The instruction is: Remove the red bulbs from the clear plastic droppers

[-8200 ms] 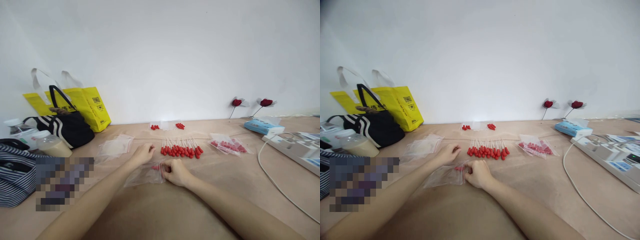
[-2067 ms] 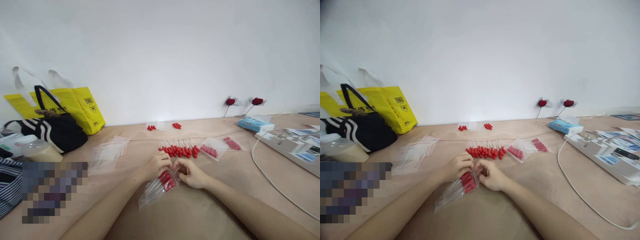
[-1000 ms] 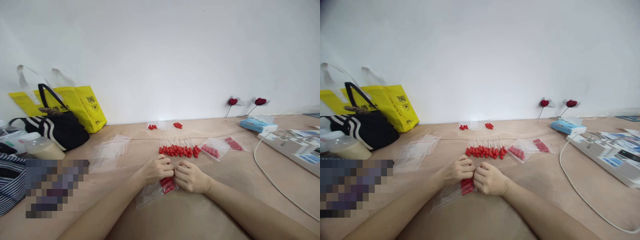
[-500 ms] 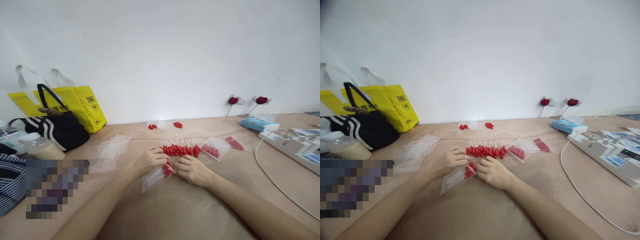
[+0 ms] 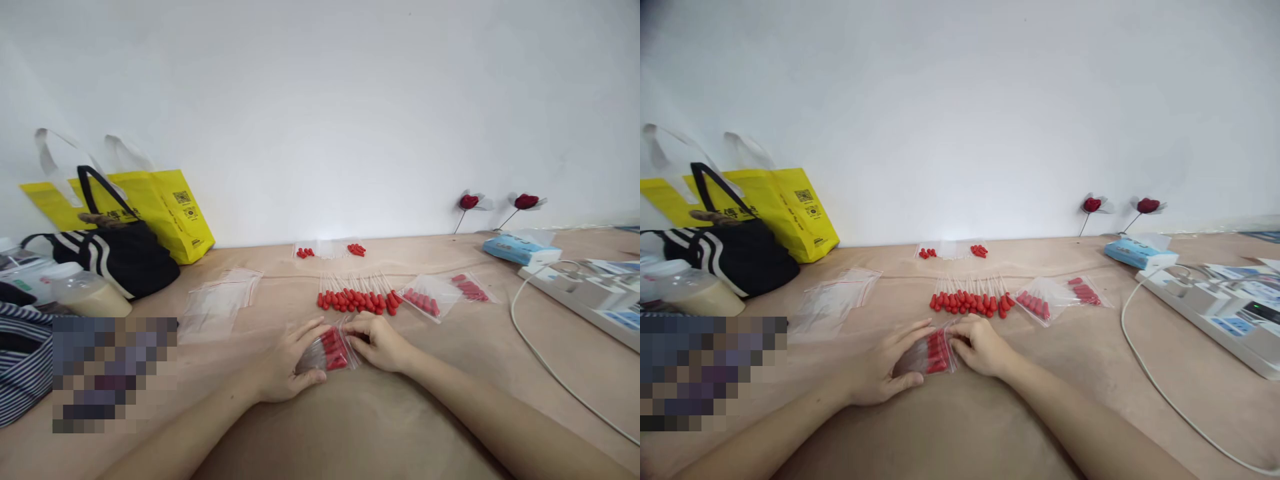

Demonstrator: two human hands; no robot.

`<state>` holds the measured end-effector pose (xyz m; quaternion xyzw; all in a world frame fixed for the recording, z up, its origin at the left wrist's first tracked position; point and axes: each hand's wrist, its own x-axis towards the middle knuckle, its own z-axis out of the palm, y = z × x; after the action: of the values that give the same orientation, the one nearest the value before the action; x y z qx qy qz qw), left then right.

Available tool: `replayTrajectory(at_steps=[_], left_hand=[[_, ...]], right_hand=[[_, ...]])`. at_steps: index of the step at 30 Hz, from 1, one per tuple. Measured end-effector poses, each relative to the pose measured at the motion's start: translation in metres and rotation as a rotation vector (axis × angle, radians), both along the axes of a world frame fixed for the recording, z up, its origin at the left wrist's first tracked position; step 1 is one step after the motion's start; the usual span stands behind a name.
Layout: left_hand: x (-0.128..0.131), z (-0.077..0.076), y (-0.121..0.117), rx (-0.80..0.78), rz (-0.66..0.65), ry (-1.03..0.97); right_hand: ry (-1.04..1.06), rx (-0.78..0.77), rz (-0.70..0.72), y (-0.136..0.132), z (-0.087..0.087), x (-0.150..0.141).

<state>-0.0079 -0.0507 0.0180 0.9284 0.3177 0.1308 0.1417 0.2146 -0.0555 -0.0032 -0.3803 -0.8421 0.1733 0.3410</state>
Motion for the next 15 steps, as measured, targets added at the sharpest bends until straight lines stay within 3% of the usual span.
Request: replayTrajectory(at_steps=[11, 15], left_hand=[[0.0052, -0.0056, -0.0011, -0.045, 0.063, -0.169], [0.0049, -0.0063, -0.0011, -0.036, 0.056, -0.191]], right_hand=[[0.144, -0.460, 0.089, 0.0007, 0.0022, -0.0056], [0.124, -0.469, 0.005, 0.0004, 0.0004, -0.0094]])
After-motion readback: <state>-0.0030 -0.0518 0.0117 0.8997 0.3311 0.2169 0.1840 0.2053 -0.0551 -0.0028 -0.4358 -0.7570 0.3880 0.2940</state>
